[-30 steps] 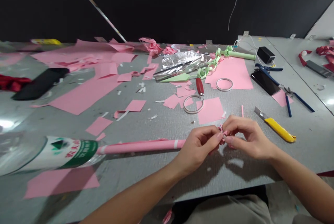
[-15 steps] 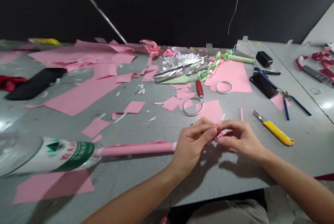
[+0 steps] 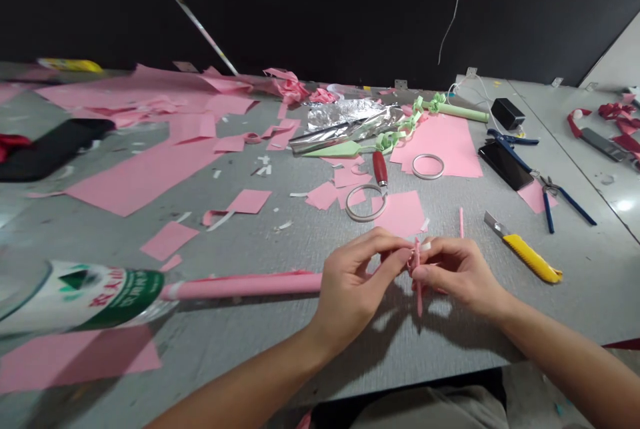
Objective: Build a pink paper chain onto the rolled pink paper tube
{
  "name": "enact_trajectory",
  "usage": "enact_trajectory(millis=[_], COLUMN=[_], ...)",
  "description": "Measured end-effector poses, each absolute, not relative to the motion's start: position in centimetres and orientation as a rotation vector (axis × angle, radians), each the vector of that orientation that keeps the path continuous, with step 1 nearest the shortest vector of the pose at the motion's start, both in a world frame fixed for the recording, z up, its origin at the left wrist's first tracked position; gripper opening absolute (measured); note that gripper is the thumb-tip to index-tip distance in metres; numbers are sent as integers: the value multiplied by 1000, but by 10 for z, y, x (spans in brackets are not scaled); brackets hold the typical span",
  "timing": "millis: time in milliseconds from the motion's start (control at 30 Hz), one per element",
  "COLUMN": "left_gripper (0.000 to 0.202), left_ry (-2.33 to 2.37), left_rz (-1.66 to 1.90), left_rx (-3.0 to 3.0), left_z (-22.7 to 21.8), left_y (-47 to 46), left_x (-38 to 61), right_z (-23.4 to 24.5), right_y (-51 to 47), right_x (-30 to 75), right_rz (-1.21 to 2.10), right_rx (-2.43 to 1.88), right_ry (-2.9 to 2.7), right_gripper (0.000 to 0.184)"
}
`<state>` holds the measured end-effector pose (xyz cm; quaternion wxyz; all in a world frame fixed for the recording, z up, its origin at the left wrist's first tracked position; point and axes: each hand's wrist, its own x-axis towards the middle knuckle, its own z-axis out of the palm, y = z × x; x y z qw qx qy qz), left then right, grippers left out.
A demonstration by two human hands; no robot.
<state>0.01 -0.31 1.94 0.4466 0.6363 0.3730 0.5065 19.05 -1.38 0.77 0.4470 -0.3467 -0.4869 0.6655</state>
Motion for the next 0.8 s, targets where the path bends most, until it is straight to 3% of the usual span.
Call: enact_trajectory(millis=[800], left_gripper=[15], left_ry=[925], left_rz=[1350], left_rx=[1843], left_z=[26], left_y=[-7], left_x=[0], right_z=[18], right_y=[-17], right_x=[192], right_rz=[1699], right_rx=[-914], right_ry=[-1192], right_gripper=[23])
